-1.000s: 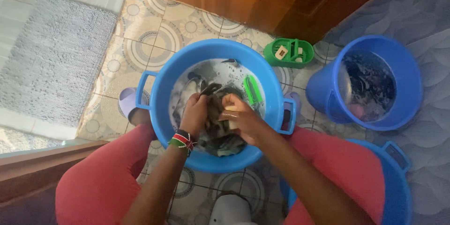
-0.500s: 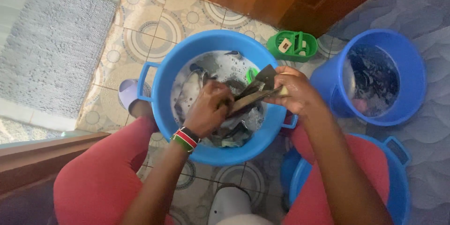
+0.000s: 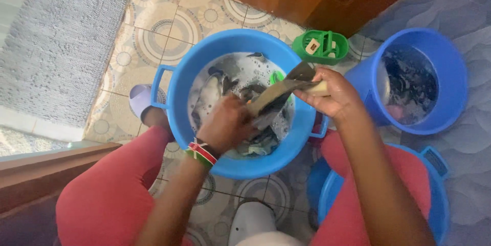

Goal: Hand washing clothes in a plastic basin with soap and a scrub brush.

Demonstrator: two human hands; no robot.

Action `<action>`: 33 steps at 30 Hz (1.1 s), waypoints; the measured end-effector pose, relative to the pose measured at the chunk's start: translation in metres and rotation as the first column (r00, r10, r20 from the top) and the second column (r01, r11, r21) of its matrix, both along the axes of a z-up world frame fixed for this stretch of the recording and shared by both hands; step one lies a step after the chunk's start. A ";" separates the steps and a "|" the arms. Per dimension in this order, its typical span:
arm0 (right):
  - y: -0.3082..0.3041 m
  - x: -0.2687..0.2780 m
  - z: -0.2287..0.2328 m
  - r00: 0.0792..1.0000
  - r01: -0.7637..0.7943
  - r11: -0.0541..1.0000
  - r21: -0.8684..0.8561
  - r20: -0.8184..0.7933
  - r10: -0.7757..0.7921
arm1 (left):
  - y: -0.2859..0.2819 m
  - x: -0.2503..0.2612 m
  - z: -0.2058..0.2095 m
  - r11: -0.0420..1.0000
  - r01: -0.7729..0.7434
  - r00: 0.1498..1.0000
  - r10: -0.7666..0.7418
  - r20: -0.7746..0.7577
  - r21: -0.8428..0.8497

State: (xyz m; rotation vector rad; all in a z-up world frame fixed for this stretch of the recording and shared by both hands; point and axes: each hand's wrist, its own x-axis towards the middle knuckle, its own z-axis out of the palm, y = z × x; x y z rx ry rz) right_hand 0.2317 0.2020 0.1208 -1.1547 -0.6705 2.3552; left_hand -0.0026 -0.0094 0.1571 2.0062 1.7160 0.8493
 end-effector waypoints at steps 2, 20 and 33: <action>-0.002 -0.009 0.000 0.999 0.031 1.000 0.000 0.007 -0.031 | -0.003 0.016 -0.015 0.998 -0.058 0.991 0.059 0.120 -0.016; -0.066 -0.063 -0.313 0.945 0.238 0.967 -0.094 -0.208 -0.253 | -0.060 0.023 -0.229 0.783 -0.335 0.935 0.207 -0.288 -0.525; -0.043 -0.066 -0.367 0.959 0.249 0.947 -0.204 0.187 -0.213 | -0.049 0.027 -0.204 0.743 -0.210 -0.419 0.518 0.745 -0.635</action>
